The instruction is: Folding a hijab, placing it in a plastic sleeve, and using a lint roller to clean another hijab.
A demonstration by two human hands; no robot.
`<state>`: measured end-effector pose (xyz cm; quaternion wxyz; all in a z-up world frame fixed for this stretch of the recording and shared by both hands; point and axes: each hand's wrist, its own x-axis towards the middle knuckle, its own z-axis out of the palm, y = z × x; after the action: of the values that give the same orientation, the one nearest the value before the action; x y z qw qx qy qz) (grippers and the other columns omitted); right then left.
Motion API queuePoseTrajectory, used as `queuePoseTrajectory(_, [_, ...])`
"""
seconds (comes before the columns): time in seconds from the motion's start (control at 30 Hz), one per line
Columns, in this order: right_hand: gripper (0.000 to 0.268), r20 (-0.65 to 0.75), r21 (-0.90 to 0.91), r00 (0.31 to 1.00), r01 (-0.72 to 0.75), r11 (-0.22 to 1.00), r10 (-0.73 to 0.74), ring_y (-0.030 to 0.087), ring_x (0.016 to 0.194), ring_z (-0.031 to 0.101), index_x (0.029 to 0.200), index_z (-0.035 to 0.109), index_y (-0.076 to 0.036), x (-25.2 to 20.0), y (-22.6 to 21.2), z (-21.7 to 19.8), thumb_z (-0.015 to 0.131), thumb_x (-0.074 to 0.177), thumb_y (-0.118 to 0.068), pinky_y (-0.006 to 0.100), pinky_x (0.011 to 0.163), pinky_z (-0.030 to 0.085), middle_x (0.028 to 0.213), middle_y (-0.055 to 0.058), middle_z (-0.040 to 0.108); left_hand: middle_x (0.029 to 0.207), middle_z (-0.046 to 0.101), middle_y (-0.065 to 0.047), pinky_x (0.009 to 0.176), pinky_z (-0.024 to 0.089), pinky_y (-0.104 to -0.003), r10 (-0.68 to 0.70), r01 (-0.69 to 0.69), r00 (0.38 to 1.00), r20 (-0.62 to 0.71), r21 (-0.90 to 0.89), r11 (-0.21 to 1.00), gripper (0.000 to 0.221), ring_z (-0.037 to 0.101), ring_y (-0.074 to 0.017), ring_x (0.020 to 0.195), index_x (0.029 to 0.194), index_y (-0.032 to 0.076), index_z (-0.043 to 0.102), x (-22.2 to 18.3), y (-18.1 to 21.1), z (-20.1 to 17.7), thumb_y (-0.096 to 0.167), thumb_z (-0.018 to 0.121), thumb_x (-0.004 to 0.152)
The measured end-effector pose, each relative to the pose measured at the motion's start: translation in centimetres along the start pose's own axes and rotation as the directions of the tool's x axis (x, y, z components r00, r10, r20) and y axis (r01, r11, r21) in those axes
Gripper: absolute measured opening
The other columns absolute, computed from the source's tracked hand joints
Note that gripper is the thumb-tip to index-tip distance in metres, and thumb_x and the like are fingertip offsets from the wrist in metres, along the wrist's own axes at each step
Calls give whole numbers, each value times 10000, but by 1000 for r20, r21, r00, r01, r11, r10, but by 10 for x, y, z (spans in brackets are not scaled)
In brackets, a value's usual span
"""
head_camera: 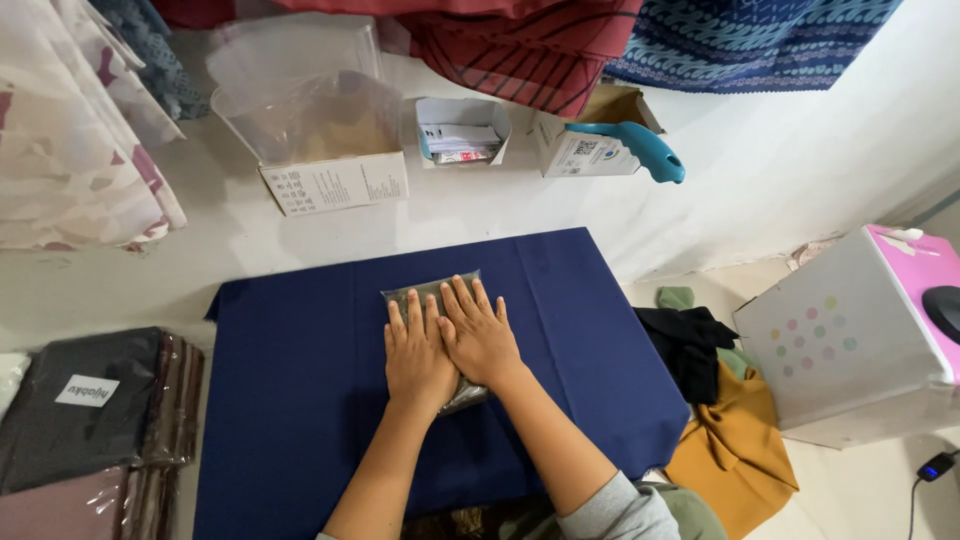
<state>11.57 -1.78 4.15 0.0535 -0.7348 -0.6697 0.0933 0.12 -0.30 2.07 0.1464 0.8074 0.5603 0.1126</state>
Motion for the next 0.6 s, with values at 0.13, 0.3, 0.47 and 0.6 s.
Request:
queuePoseTrajectory(0.13, [614,-3,-8,1000,1,1000,-1,309,1592,106,1662,182,-227,-1,0,1,192,1087,-442,610,1243,183,1734,25,151,1728,35,-90,1258,104,-510,-8,8,1000,13,-3,1000,610,-18,-388,1576,1646,171,158,-2,2,-4,278,273,1057])
queuePoseTrajectory(0.3, [616,5,9,1000,0,1000,0,308,1595,87,1665,179,-228,-1,0,1,208,1085,-434,607,1247,165,1738,21,139,1728,25,-89,1259,97,-509,-16,16,999,34,2,1000,602,-25,-386,1576,1646,164,156,-1,2,-3,273,250,1061])
queuePoseTrajectory(0.47, [613,24,8,1000,-6,1000,6,302,1598,70,1667,166,-230,1,1,4,197,1088,-429,608,1251,147,1742,17,119,1725,26,-93,1264,102,-514,-9,10,999,54,-5,1000,594,-20,-389,1576,1640,157,154,-4,5,-11,281,234,1065])
queuePoseTrajectory(0.6, [611,41,3,999,-16,1000,16,298,1599,64,1666,165,-231,1,-1,1,194,1088,-427,605,1255,138,1742,16,117,1725,12,-88,1267,91,-512,-16,15,997,80,8,1000,594,-26,-385,1576,1641,160,142,-4,6,-14,275,221,1064])
